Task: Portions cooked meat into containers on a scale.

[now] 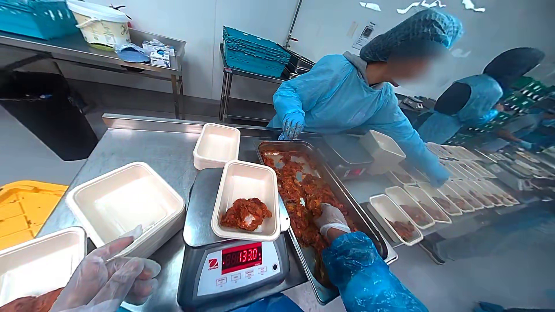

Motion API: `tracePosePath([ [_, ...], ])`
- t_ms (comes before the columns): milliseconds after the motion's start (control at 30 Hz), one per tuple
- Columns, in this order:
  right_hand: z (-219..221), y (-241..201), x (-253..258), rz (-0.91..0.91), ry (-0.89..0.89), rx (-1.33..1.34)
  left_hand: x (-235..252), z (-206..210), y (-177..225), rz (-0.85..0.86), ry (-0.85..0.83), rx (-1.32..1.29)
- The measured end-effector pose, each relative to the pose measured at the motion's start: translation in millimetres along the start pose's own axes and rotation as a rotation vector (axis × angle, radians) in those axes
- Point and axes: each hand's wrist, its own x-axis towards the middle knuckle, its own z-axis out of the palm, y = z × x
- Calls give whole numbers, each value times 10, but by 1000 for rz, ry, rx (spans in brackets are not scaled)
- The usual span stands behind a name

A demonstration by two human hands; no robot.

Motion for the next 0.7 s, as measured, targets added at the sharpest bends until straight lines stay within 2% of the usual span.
tracePosePath([
  [200, -15, 9, 168, -49, -20, -42, -113, 69, -46, 17, 48, -11],
  [300, -60, 4, 216, -70, -39, -21, -123, 84, -18, 40, 7, -43],
  [500, -126, 99, 62, -103, -85, 83, -64, 132, 116, 24, 19, -12],
  [700, -103, 151, 67, -136, -95, 72, 11, 329, 172, 6, 5, 28],
])
